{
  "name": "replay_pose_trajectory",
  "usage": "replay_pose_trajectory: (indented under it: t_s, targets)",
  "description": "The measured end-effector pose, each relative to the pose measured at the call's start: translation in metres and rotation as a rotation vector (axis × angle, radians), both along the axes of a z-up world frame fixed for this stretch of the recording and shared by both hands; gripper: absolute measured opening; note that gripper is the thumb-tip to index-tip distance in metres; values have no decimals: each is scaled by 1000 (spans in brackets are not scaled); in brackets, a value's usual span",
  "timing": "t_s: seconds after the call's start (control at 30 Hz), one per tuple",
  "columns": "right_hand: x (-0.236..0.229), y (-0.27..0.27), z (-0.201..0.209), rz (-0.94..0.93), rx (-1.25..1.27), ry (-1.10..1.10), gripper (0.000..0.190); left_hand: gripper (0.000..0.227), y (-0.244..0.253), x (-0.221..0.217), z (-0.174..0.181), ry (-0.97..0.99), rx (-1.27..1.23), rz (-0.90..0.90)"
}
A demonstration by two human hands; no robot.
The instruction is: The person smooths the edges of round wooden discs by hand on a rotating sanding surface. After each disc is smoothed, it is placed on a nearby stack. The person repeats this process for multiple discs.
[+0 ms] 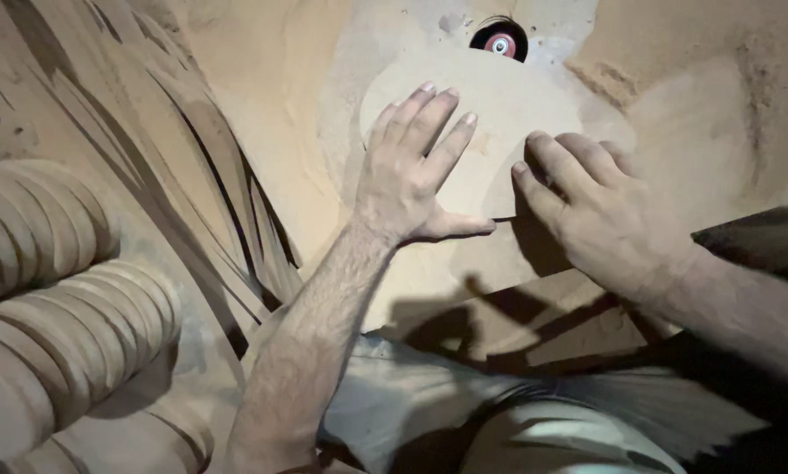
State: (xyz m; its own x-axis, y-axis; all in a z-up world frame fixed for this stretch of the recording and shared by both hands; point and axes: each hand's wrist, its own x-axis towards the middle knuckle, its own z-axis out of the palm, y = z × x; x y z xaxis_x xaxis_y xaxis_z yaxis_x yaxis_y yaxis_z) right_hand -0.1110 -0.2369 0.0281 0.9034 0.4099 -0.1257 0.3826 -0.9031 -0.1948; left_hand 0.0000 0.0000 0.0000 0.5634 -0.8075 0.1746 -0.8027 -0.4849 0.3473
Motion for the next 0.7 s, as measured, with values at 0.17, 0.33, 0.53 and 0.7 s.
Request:
replay_pose_trajectory:
  t_s: [0.17,0.33,0.53,0.7]
  targets:
    - [13,0,8,49,-72,-112,55,105,-1,-9,-3,-35,-35,108]
    - [23,3,9,67,-126,-131,54,105,-4,-20,-2,-73,-38,216]
    - [25,10,-1,81,-103,-167,67,101,-9,-28,-3,-104,-44,293]
    - [17,36,9,152,-2,-48,68,71,-15,-35,-2,-143,-30,372]
